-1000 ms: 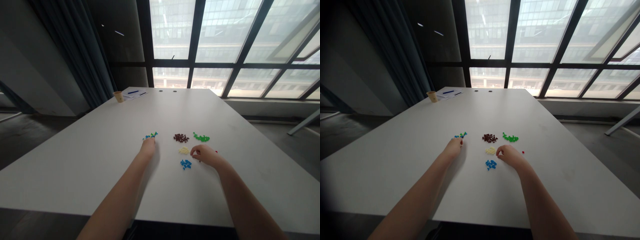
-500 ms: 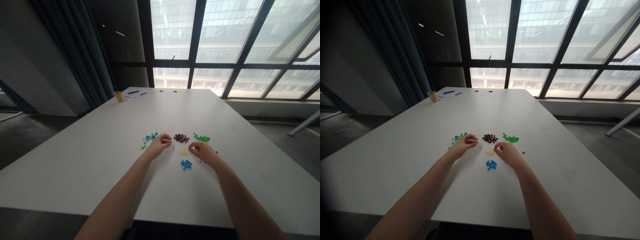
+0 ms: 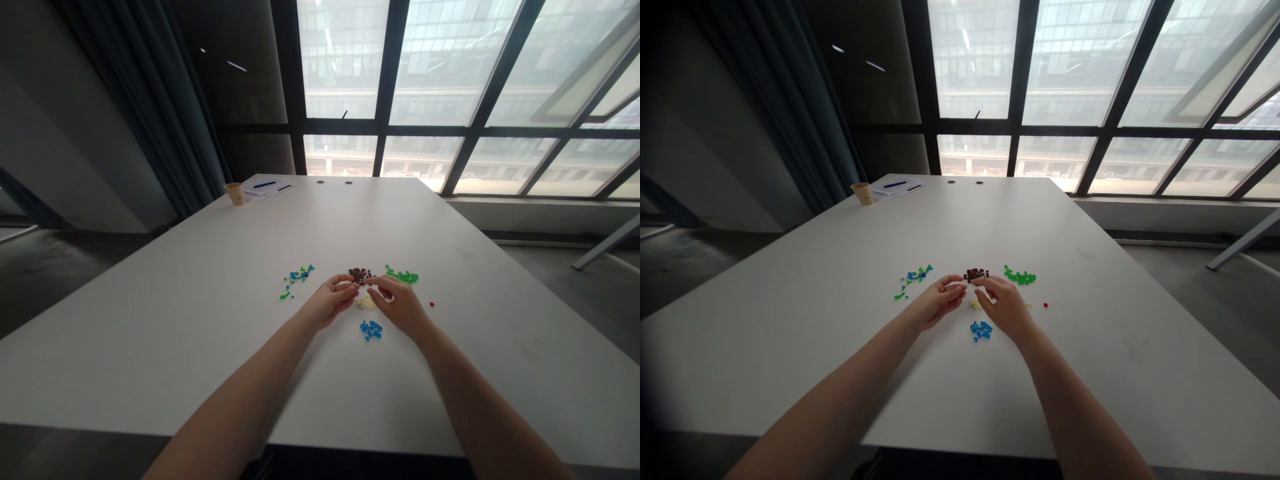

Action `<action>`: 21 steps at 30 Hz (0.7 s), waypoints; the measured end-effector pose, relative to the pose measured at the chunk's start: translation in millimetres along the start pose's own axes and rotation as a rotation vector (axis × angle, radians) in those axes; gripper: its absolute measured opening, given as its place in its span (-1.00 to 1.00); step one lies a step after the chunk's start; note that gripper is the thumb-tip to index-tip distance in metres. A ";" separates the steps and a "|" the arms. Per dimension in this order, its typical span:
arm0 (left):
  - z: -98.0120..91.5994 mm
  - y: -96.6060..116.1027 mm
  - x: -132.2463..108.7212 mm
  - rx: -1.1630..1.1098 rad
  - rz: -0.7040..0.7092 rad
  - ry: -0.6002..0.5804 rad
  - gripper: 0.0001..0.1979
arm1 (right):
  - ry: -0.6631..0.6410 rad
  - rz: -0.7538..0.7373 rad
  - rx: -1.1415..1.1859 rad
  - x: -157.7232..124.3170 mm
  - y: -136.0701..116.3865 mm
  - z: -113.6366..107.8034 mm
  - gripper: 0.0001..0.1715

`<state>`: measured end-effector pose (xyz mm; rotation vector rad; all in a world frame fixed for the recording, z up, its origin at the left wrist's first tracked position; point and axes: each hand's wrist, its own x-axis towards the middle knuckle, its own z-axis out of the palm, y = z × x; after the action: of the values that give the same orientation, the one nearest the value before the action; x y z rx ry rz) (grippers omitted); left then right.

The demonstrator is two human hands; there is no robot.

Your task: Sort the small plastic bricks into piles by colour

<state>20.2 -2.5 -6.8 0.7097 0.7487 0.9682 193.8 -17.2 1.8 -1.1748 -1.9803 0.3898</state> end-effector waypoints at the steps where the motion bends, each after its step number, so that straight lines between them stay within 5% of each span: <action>1: 0.7 -0.5 0.1 0.007 0.005 0.004 -0.62 | 0.008 -0.016 0.002 0.0 -1.0 -0.4 -0.75; 21: -0.2 -4.8 1.1 0.002 0.005 -0.097 -0.67 | 0.065 -0.109 0.025 -2.6 -6.6 5.9 -0.81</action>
<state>22.6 -3.3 -11.0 0.7546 0.6634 0.9309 186.1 -22.1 0.8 -1.0454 -1.9671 0.3158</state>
